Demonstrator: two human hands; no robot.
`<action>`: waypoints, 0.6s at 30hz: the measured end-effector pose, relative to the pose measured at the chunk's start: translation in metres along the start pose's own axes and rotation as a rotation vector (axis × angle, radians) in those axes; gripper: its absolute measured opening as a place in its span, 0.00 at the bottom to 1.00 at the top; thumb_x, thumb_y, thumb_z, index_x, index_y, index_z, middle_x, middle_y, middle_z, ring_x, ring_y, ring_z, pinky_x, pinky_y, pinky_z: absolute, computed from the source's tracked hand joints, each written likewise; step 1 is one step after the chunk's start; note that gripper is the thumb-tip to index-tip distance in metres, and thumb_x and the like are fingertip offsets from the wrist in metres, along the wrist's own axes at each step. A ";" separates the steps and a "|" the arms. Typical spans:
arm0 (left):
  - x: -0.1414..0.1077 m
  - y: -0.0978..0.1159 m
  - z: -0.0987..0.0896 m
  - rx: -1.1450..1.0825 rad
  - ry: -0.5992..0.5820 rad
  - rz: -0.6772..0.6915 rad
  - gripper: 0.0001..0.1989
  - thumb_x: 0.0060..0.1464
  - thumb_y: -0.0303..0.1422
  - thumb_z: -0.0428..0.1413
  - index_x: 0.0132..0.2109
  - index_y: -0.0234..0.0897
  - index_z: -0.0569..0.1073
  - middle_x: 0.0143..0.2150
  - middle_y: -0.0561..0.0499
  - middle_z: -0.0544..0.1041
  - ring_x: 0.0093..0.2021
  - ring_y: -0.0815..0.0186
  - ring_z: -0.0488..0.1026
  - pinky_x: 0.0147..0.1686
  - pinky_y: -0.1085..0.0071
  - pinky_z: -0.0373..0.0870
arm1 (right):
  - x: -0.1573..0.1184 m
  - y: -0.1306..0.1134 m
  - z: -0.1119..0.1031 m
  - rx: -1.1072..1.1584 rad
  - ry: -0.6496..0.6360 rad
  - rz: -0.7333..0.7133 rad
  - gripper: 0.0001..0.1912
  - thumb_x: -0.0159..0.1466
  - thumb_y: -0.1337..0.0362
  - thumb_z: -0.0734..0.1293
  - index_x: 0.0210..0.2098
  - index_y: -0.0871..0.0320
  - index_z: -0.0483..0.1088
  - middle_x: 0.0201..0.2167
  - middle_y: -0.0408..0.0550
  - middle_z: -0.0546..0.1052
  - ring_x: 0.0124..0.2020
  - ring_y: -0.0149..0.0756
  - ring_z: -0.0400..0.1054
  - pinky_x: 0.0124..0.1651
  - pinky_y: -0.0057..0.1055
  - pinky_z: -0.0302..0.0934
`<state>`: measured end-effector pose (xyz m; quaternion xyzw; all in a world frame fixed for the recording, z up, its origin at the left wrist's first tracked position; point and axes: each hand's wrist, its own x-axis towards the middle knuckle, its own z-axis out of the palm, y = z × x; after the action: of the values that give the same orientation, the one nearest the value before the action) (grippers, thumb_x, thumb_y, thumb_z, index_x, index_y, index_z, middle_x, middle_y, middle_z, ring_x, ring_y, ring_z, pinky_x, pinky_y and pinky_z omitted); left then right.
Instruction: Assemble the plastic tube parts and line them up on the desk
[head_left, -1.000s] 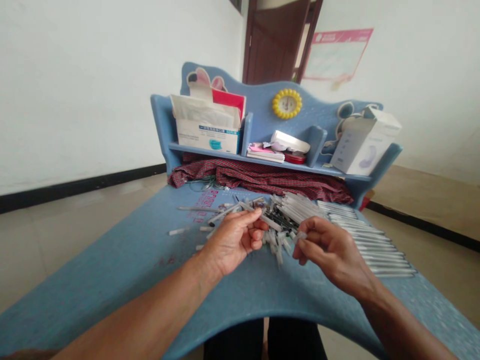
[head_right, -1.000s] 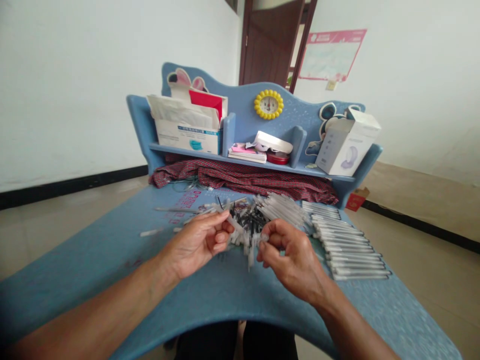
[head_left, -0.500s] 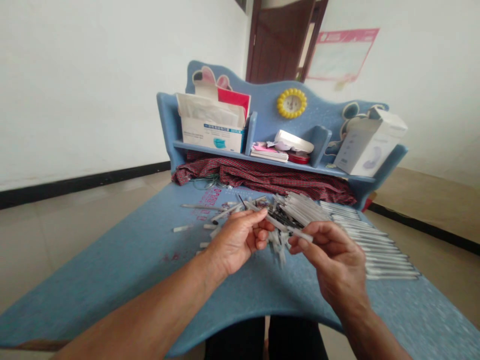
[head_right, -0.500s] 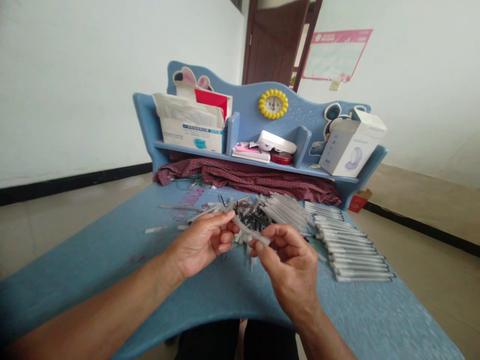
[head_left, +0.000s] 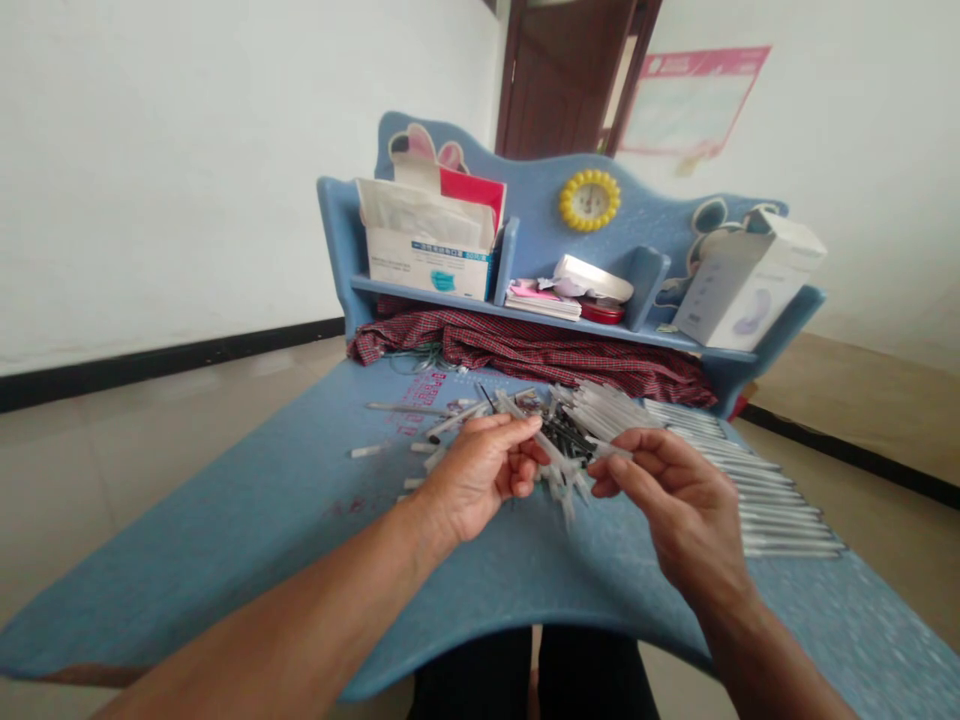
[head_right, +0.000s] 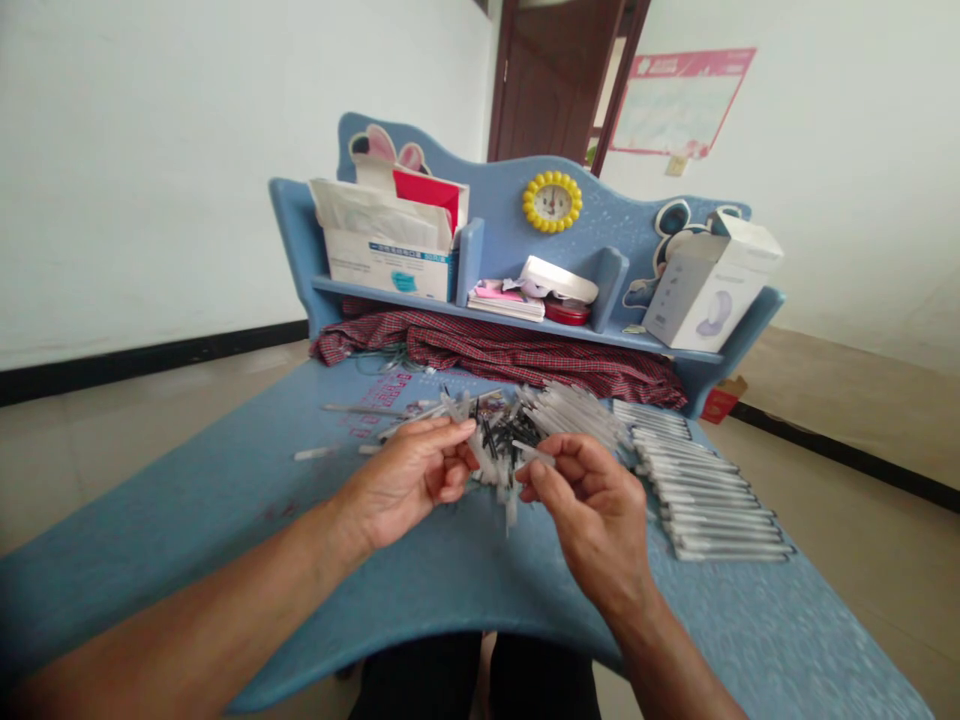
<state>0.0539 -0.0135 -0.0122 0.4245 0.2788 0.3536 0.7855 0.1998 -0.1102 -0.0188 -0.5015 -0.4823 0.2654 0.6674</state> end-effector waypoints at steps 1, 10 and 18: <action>-0.001 0.000 0.000 0.029 -0.036 -0.030 0.07 0.50 0.29 0.55 0.26 0.32 0.68 0.20 0.51 0.72 0.14 0.75 0.64 0.12 0.81 0.57 | 0.004 -0.001 -0.004 0.011 -0.018 0.024 0.09 0.55 0.63 0.69 0.34 0.60 0.68 0.25 0.46 0.78 0.23 0.32 0.71 0.28 0.29 0.66; -0.011 -0.001 0.000 0.208 -0.555 -0.414 0.06 0.53 0.33 0.50 0.31 0.34 0.62 0.28 0.40 0.78 0.24 0.59 0.76 0.14 0.75 0.65 | 0.035 -0.010 -0.019 0.164 -0.119 0.249 0.12 0.54 0.60 0.69 0.33 0.63 0.69 0.22 0.49 0.77 0.19 0.30 0.69 0.24 0.27 0.62; -0.011 0.001 0.001 0.166 -0.728 -0.538 0.05 0.55 0.32 0.46 0.31 0.36 0.59 0.21 0.45 0.76 0.14 0.63 0.71 0.11 0.78 0.59 | 0.041 0.003 -0.017 0.219 -0.193 0.358 0.11 0.54 0.60 0.68 0.32 0.62 0.68 0.21 0.48 0.77 0.17 0.30 0.68 0.22 0.25 0.60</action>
<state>0.0483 -0.0224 -0.0095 0.4951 0.1125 -0.0587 0.8595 0.2314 -0.0818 -0.0070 -0.4762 -0.4156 0.4770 0.6108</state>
